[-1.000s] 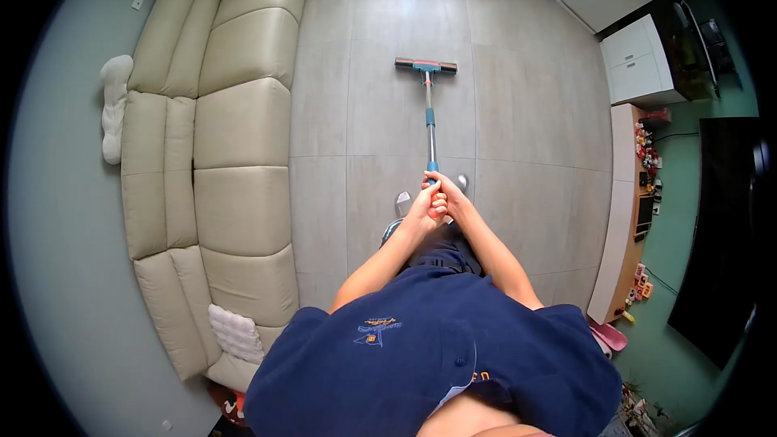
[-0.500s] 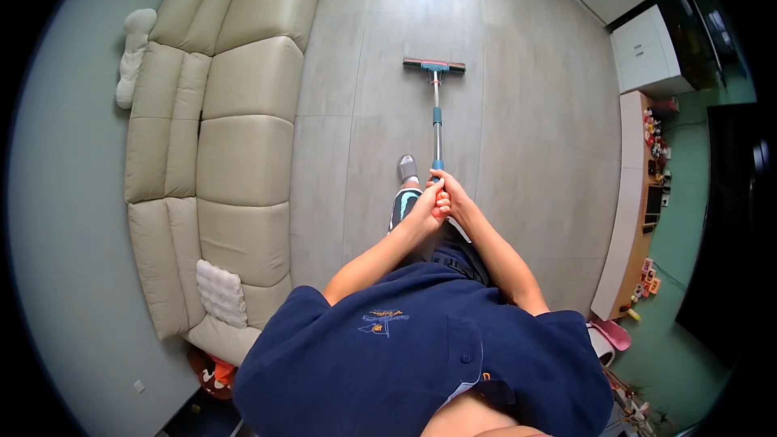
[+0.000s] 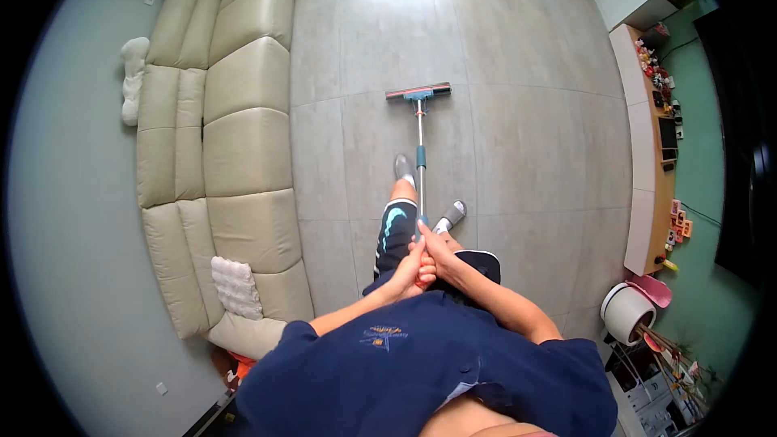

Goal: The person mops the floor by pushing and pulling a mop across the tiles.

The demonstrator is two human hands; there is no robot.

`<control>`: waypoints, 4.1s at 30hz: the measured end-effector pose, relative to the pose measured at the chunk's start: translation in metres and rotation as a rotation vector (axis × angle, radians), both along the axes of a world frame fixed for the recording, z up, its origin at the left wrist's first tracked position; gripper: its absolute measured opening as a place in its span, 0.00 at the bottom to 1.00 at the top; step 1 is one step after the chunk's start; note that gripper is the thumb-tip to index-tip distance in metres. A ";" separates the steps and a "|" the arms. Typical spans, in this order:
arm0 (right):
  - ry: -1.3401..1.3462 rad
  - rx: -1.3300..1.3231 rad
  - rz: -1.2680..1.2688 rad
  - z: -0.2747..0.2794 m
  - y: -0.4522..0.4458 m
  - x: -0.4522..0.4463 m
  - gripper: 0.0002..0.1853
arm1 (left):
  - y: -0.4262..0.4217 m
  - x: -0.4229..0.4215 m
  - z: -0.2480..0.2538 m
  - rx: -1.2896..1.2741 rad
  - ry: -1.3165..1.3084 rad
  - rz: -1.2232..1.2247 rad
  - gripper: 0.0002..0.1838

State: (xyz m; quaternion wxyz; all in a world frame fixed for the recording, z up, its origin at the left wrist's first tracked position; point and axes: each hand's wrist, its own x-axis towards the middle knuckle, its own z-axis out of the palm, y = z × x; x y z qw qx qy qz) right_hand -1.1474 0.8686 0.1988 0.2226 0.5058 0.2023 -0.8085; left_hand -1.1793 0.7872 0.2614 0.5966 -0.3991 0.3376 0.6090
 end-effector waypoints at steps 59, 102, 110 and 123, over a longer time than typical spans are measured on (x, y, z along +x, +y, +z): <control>-0.026 0.606 0.126 -0.203 -0.563 0.706 0.37 | -0.566 0.730 -0.189 0.145 -0.011 0.002 0.27; 0.035 0.769 0.537 -0.191 -0.866 1.010 0.21 | -0.882 1.129 -0.111 -1.074 1.102 -0.386 0.17; 0.012 0.112 -0.235 -0.263 -0.749 0.769 0.16 | -0.824 0.929 -0.105 -1.033 1.155 -0.323 0.18; -0.160 0.821 0.407 -0.307 -0.845 1.012 0.16 | -0.899 1.152 -0.111 -0.777 0.766 -0.790 0.19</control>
